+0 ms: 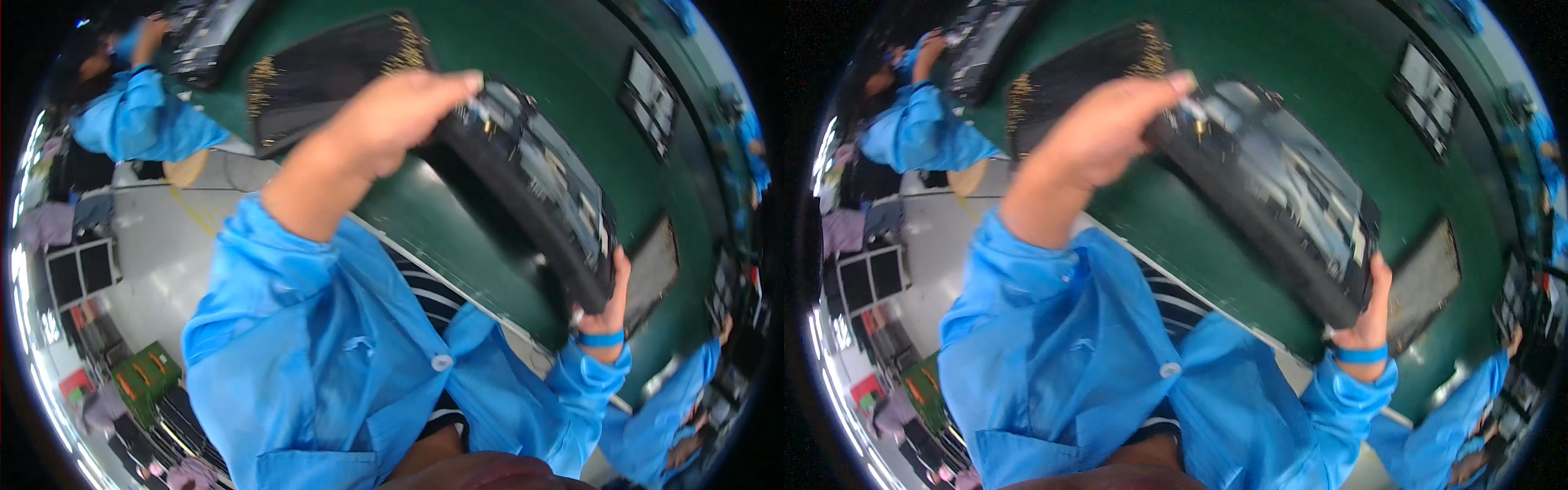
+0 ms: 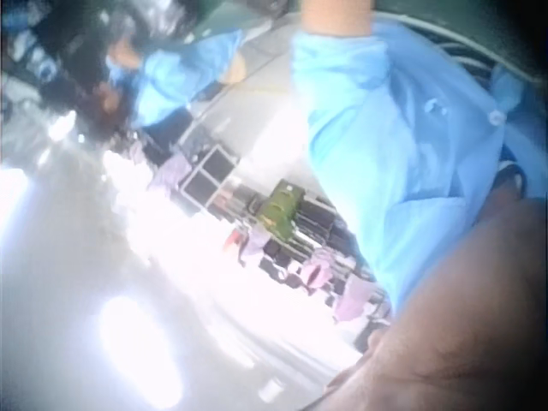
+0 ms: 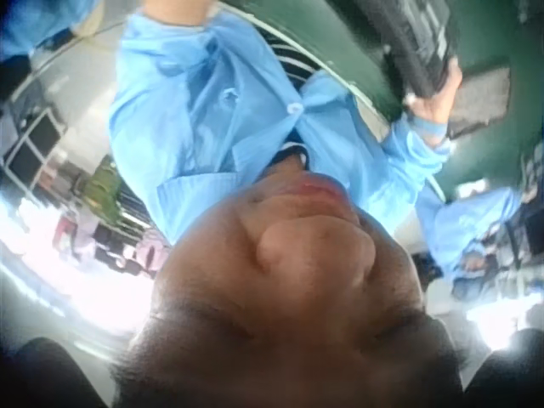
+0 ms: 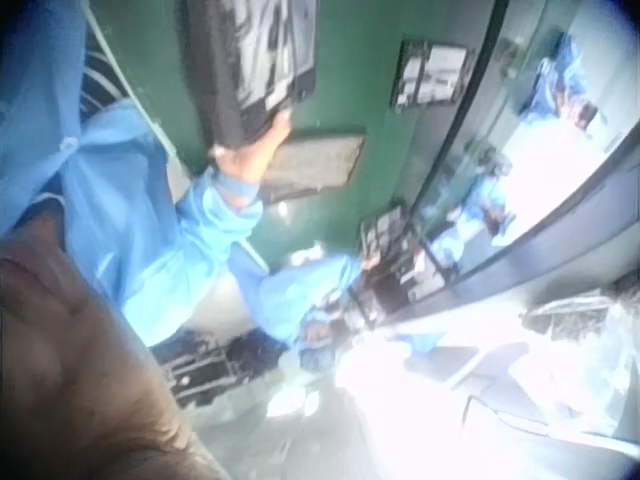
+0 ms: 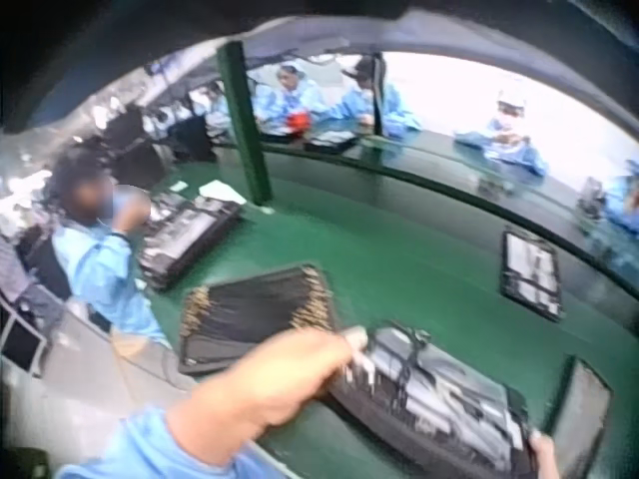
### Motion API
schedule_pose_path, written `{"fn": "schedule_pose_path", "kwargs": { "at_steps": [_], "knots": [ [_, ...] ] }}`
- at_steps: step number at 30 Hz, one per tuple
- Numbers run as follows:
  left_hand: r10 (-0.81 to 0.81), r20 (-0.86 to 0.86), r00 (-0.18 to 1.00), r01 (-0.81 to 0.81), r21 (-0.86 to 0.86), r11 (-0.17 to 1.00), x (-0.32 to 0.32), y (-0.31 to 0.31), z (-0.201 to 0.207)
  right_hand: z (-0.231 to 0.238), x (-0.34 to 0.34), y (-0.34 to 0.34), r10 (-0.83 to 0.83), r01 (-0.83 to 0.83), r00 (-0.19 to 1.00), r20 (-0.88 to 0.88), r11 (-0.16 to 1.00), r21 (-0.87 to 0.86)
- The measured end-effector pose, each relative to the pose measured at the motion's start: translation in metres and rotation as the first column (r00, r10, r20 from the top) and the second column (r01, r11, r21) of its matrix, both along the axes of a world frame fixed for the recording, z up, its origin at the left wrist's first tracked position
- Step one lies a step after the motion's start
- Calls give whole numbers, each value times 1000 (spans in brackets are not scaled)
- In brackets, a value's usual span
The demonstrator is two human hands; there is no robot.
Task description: The recorder is applying sealant/glue from a tube to the edges of tablet components during an electronics assembly process.
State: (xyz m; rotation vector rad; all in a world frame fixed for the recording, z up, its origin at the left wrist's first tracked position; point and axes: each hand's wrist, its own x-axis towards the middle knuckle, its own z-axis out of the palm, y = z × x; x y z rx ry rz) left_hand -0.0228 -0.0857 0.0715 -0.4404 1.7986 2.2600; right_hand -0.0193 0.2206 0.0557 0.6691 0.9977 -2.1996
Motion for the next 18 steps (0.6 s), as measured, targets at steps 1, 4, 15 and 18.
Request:
{"fn": "schedule_pose_path", "kwargs": {
  "at_steps": [1,4,15,18],
  "knots": [
    [-19,-98,995,2,-164,986,-10,3,9,3,-3,4,-2,2,1000,2,983,-185],
    [-104,383,918,121,-21,992,-22,35,88,0,-8,30,75,-165,982,-174,792,-588],
    [-124,-450,884,143,7,990,-113,50,110,-5,-26,-36,-26,-75,994,-103,512,-856],
    [-19,-670,742,-21,-51,998,-100,15,144,5,-49,-63,147,-163,983,-108,435,-886]
  ]
}}
